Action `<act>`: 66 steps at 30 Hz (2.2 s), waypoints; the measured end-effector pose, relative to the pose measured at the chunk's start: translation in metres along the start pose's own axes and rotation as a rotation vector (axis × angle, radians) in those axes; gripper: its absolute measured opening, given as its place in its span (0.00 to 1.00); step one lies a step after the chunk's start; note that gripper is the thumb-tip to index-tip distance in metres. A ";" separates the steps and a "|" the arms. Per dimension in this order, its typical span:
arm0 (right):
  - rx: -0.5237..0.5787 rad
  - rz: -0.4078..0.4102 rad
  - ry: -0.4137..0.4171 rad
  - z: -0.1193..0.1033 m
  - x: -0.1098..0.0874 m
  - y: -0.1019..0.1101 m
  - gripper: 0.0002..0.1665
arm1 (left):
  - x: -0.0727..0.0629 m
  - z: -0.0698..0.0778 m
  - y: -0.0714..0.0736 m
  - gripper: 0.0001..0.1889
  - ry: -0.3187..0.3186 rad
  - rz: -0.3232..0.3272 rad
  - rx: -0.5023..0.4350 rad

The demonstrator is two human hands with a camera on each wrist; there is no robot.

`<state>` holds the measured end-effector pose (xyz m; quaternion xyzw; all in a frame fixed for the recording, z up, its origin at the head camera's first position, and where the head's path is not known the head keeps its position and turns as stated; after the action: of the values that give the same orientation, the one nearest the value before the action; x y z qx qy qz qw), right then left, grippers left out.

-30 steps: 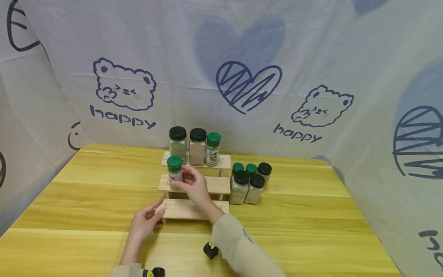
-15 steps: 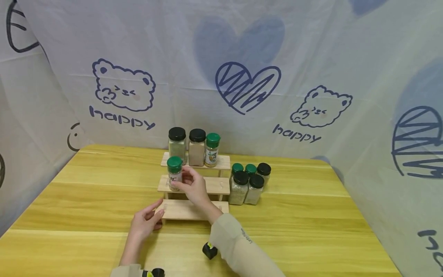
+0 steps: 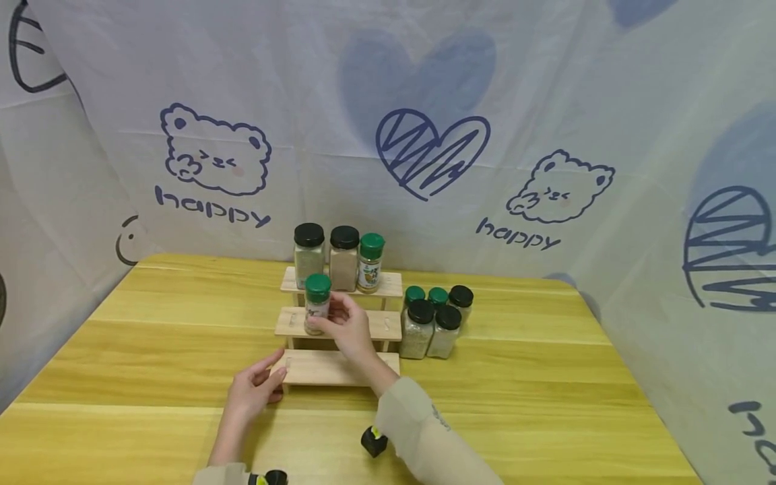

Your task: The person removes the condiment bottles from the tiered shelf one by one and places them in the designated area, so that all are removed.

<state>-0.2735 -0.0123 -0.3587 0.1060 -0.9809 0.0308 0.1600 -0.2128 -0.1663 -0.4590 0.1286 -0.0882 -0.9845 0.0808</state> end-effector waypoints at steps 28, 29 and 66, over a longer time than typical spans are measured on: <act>0.025 0.056 0.080 0.012 -0.015 0.055 0.24 | 0.000 -0.002 -0.001 0.22 0.010 -0.008 0.006; 0.018 0.049 0.092 0.014 -0.015 0.057 0.24 | 0.000 -0.002 -0.001 0.22 0.010 -0.008 0.006; 0.020 0.005 0.037 -0.006 -0.062 0.117 0.24 | -0.001 -0.001 -0.002 0.22 0.029 -0.028 -0.066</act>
<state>-0.2398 0.1143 -0.3757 0.1047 -0.9777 0.0427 0.1768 -0.2116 -0.1643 -0.4602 0.1414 -0.0528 -0.9859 0.0727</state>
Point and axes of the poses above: each hand's wrist, its own x-axis towards the middle knuckle, its own y-axis out of the back of the hand, z = x × y, the point moved 8 cm from there along x, towards the middle knuckle, and after that the axes turned 4 degrees about y, right-handed, at the moved point
